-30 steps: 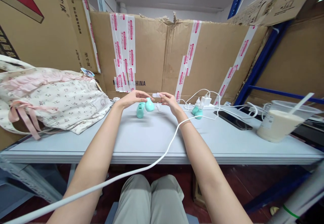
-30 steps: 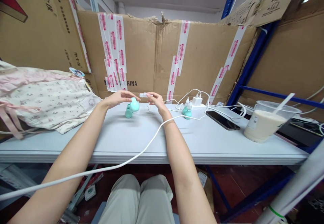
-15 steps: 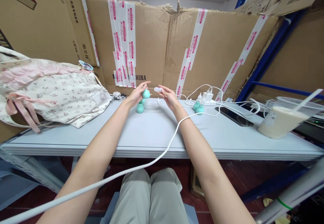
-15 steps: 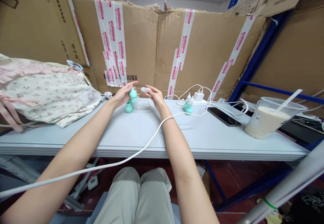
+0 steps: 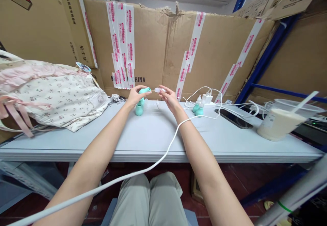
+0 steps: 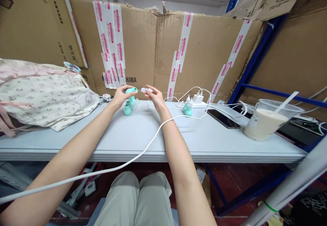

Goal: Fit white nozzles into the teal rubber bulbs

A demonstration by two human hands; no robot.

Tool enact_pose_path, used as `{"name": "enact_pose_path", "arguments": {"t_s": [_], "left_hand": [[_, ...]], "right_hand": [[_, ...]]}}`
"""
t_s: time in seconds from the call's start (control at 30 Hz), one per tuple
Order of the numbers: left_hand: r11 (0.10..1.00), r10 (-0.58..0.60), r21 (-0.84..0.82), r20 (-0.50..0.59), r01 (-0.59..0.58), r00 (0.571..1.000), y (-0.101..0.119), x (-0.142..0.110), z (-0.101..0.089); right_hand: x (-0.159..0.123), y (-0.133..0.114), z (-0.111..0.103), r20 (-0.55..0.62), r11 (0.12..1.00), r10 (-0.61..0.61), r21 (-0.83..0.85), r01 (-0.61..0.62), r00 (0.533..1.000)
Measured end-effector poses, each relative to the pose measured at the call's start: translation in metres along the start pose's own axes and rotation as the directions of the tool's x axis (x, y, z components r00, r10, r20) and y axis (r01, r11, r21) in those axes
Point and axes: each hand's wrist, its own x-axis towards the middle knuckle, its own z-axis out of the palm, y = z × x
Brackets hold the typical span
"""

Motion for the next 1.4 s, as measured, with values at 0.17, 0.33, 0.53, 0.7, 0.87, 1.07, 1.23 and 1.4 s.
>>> {"name": "enact_pose_path", "arguments": {"t_s": [0.17, 0.33, 0.53, 0.7, 0.87, 1.07, 1.23, 1.4], "left_hand": [[0.992, 0.058, 0.108, 0.097, -0.068, 0.994, 0.002, -0.002, 0.005], [0.954, 0.081, 0.277, 0.123, -0.112, 0.989, 0.005, -0.004, 0.009], [0.861, 0.106, 0.468, 0.219, -0.200, 0.970, 0.015, -0.009, 0.014], [0.797, 0.127, 0.550, 0.252, -0.250, 0.959, 0.015, -0.010, 0.015], [0.768, 0.147, 0.585, 0.235, -0.261, 0.961, 0.012, -0.012, 0.017], [0.735, 0.206, 0.624, 0.168, -0.266, 0.964, 0.016, -0.014, 0.015], [0.709, 0.249, 0.639, 0.169, -0.298, 0.954, 0.016, -0.016, 0.013], [0.698, 0.262, 0.646, 0.171, -0.309, 0.950, 0.018, -0.017, 0.012]], "right_hand": [[-0.003, -0.002, 0.005, 0.064, 0.999, 0.003, -0.052, 0.001, 0.998], [0.000, 0.001, 0.000, 0.056, 0.997, 0.019, -0.080, -0.015, 0.998], [-0.002, -0.009, -0.008, 0.126, 0.980, 0.082, -0.191, -0.057, 0.989], [-0.004, -0.015, -0.008, 0.157, 0.961, 0.096, -0.270, -0.051, 0.983], [-0.002, -0.012, -0.006, 0.147, 0.959, 0.065, -0.283, -0.021, 0.987], [-0.002, -0.008, 0.000, 0.106, 0.963, 0.008, -0.267, 0.021, 0.994], [-0.003, -0.012, 0.004, 0.117, 0.963, 0.022, -0.268, 0.010, 0.993], [-0.005, -0.020, 0.004, 0.141, 0.940, 0.027, -0.340, 0.023, 0.990]]}}
